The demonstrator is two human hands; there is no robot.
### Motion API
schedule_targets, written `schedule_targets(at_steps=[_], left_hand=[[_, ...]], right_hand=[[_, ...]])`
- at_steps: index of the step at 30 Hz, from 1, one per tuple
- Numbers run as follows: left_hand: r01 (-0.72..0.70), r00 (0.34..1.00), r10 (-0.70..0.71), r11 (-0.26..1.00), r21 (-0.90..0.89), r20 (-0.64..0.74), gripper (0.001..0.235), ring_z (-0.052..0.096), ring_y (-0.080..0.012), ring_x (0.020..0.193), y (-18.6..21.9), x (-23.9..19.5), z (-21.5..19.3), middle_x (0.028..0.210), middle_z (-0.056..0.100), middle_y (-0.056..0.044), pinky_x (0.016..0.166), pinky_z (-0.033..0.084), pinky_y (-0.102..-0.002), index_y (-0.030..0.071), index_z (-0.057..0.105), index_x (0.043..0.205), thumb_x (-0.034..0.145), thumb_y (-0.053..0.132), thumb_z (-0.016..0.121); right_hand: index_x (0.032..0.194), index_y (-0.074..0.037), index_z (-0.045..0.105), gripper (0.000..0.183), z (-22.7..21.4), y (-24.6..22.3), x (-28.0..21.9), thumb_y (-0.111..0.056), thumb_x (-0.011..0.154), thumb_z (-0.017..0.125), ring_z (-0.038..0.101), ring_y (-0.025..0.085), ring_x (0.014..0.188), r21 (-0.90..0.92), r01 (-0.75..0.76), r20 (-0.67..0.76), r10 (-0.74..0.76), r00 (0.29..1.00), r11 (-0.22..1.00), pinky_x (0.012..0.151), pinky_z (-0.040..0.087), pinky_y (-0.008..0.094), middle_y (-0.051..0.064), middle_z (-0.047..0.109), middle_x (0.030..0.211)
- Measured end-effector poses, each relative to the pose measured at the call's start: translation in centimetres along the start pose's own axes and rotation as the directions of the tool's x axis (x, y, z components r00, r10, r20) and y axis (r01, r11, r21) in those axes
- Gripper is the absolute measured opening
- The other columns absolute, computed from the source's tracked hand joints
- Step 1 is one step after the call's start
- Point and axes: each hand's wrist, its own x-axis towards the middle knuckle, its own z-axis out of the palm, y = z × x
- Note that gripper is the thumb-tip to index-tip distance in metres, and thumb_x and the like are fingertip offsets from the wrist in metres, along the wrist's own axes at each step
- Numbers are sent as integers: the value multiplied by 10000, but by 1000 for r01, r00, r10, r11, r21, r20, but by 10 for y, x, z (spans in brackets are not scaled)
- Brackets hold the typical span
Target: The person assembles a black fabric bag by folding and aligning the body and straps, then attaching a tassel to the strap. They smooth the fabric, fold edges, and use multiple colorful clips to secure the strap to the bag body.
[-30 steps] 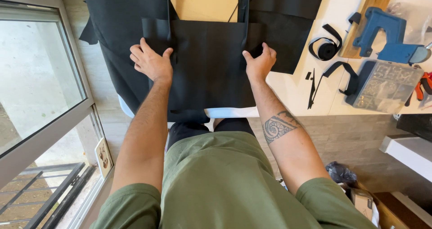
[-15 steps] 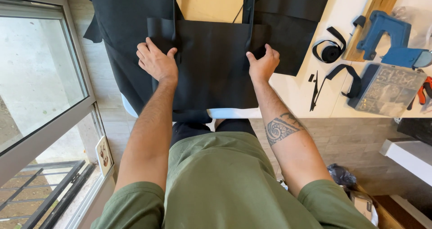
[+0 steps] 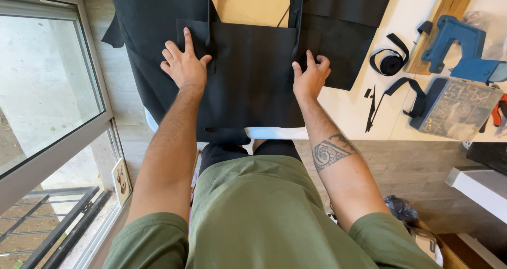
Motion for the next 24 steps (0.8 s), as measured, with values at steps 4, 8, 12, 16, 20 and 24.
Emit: schedule_targets(at_steps=[4,8,12,16,20,24], left_hand=[[0,1000,0,1000,-19,11,922,385,-353,1226,0,0,1,1420,333,-198,1006,360,-525,340,300,1612,896,638,798],[-76,980,68,996,-38,-186,903,414,-334,1199,-3,-2,2,1363,367,-161,999,385,-515,259,496,1511,777,577,915],[-266,920,190,945,-190,-343,637,497,-301,968,-5,-7,2,1098,483,-86,753,458,-448,135,661,1233,712,309,983],[-382,901,260,855,-350,-347,268,579,-323,864,-7,-4,42,959,581,-69,736,466,-466,123,601,1009,827,86,794],[-394,874,242,861,-323,-422,402,577,-195,864,-4,0,56,968,508,23,765,505,-348,184,579,1077,799,155,867],[-446,847,250,813,-373,-469,396,566,-242,835,-1,-2,40,924,490,-9,740,492,-385,157,539,1053,806,95,843]], right_hand=[[1387,-177,656,502,-3,1,2,-318,928,804,482,340,1172,-26,18,9,-17,1000,1000,869,551,497,123,449,1319],[1371,-171,661,503,-6,0,4,-322,917,815,493,336,1166,-9,6,26,-6,1000,1000,890,552,495,119,459,1298],[1369,-165,661,509,-2,4,5,-317,913,828,492,335,1173,2,23,10,-23,1000,1000,890,562,480,120,460,1292],[1369,-163,663,508,3,8,5,-330,916,824,496,336,1174,1,17,27,-17,999,1000,907,557,481,119,467,1295],[1314,-253,673,527,12,22,9,-419,857,876,538,267,1083,-132,61,-50,-68,996,989,792,616,482,37,441,1248],[1305,-256,680,521,10,15,2,-423,845,861,543,280,1065,-133,110,-125,-127,984,985,764,598,513,40,450,1249]])
